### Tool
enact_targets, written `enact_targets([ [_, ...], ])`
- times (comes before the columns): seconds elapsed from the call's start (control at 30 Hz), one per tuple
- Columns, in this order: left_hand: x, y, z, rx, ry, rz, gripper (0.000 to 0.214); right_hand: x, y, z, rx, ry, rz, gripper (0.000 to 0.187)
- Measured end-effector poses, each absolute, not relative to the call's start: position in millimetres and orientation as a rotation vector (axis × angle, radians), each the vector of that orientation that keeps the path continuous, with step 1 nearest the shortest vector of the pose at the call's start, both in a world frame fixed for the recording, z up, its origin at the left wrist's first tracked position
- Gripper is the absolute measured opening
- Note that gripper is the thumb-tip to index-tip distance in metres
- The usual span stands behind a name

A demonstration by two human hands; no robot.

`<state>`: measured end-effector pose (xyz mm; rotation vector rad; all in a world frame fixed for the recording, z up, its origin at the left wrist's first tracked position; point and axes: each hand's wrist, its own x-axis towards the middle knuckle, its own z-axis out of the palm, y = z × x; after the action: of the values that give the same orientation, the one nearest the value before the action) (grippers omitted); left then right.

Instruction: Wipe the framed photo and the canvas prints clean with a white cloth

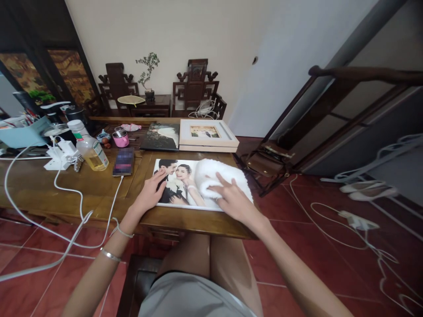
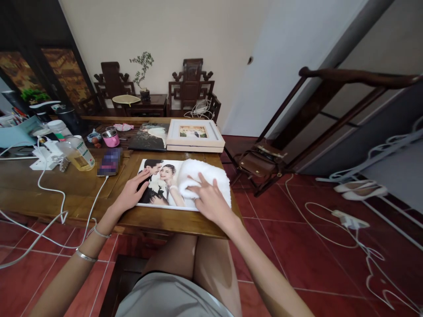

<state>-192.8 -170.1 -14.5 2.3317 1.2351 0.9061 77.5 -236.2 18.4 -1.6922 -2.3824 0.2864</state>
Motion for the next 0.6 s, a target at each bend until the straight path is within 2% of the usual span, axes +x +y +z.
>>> enact_targets([
  [0.17, -193.3, -170.3, -11.9, 2.343, 1.232, 0.888, 0.043, 56.6, -185.3, 31.9, -1.813, -2.342, 0.330, 0.056],
  [0.33, -194.5, -168.8, -12.4, 2.348, 1.258, 0.896, 0.042, -9.3, -134.4, 51.9, -1.576, -2.487, 0.443, 0.042],
  [0.47, -195.4, -168.3, -13.1, 2.363, 1.281, 0.895, 0.040, -46.1, -115.7, 56.2, -1.422, -2.551, 0.454, 0.050],
  [0.6, -195.3, -169.0, -13.1, 2.350, 1.269, 0.924, 0.039, -33.3, -121.5, 50.6, -1.359, -2.579, 0.446, 0.051],
])
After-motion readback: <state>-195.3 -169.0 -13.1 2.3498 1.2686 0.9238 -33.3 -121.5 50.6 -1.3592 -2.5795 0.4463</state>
